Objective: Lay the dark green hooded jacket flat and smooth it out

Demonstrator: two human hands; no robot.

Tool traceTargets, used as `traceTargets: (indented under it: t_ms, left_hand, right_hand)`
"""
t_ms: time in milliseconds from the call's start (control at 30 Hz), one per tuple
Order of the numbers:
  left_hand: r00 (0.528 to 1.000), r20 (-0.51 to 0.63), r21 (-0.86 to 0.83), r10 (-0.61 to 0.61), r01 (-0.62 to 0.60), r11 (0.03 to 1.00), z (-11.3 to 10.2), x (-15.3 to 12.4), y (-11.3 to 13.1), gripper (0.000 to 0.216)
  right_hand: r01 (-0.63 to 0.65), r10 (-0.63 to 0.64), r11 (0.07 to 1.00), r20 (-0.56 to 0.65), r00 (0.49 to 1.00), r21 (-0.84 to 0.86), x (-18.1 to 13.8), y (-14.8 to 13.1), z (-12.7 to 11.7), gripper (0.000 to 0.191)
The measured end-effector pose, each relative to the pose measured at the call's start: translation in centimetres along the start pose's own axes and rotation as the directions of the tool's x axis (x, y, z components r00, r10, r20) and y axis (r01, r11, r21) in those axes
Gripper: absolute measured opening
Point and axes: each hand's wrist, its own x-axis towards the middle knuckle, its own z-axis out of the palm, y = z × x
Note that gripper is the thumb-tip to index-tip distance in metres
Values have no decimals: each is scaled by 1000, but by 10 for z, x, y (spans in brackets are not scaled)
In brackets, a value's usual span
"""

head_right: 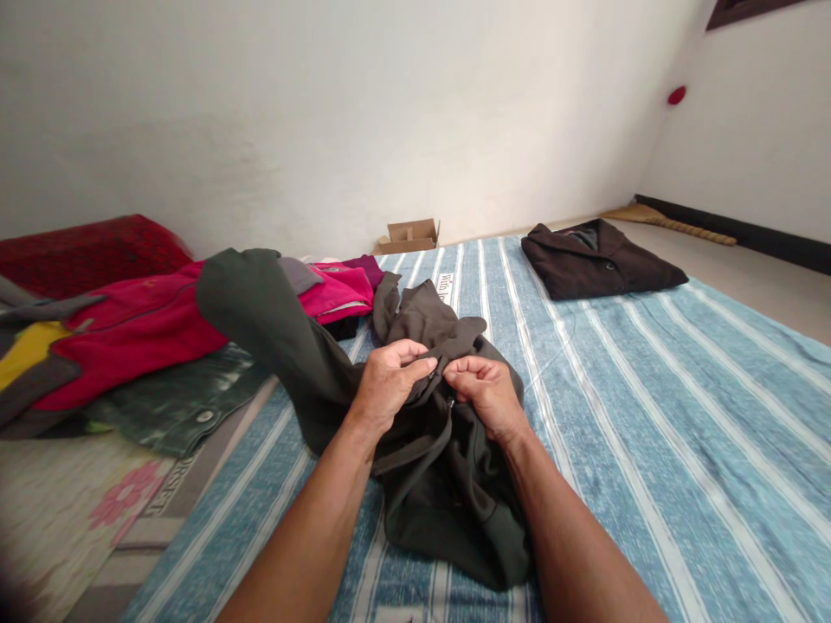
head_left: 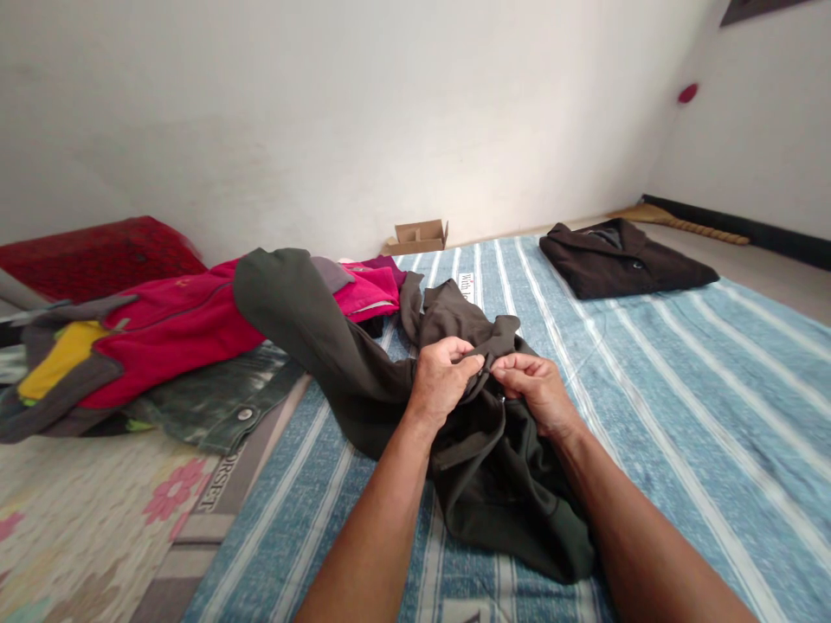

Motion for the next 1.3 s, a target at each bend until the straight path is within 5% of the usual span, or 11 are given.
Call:
traceTargets:
  t_ms: [300,1300]
  left_hand:
    - [996,-36,82,76,-73,994,8,-1,7,9]
    - [999,-14,59,35,-34,998,6,-1,9,13]
  right_hand:
    - [45,-46,998,-13,999,-32,0,0,0,24]
    - [35,-35,999,8,999,-37,-1,-2,0,22]
